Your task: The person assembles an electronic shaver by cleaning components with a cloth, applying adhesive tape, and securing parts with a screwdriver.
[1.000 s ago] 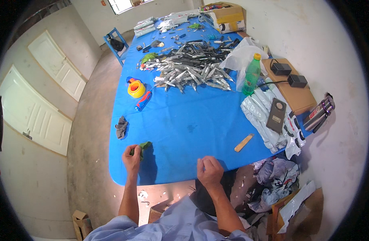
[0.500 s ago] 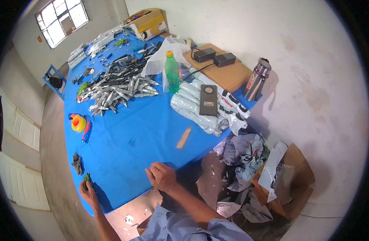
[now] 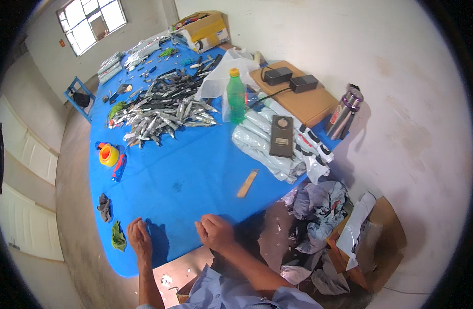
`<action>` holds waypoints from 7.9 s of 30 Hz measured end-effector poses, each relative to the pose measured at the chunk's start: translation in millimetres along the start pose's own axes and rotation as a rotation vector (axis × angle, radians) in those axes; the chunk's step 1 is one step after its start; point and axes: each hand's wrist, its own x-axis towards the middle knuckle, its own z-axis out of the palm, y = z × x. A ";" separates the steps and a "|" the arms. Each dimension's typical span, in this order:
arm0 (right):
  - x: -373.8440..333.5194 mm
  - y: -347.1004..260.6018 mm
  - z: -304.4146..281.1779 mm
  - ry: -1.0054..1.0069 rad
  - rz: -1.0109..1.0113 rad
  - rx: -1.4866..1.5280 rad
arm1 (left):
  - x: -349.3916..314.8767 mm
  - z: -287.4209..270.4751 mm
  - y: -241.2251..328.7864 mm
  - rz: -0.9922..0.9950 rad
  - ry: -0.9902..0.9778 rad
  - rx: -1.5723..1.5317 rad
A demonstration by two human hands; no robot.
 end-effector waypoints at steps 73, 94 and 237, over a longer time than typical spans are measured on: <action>-7.9 1.0 10.4 -0.103 -0.106 -0.304 | 142.5 60.1 -84.0 -0.008 0.080 -0.113; -9.4 -4.4 8.2 -0.076 0.031 -0.219 | 142.1 61.8 -85.5 -0.025 0.092 -0.134; 142.5 -30.5 202.2 -0.778 0.234 0.582 | 151.2 49.3 -93.4 -0.756 0.023 -1.441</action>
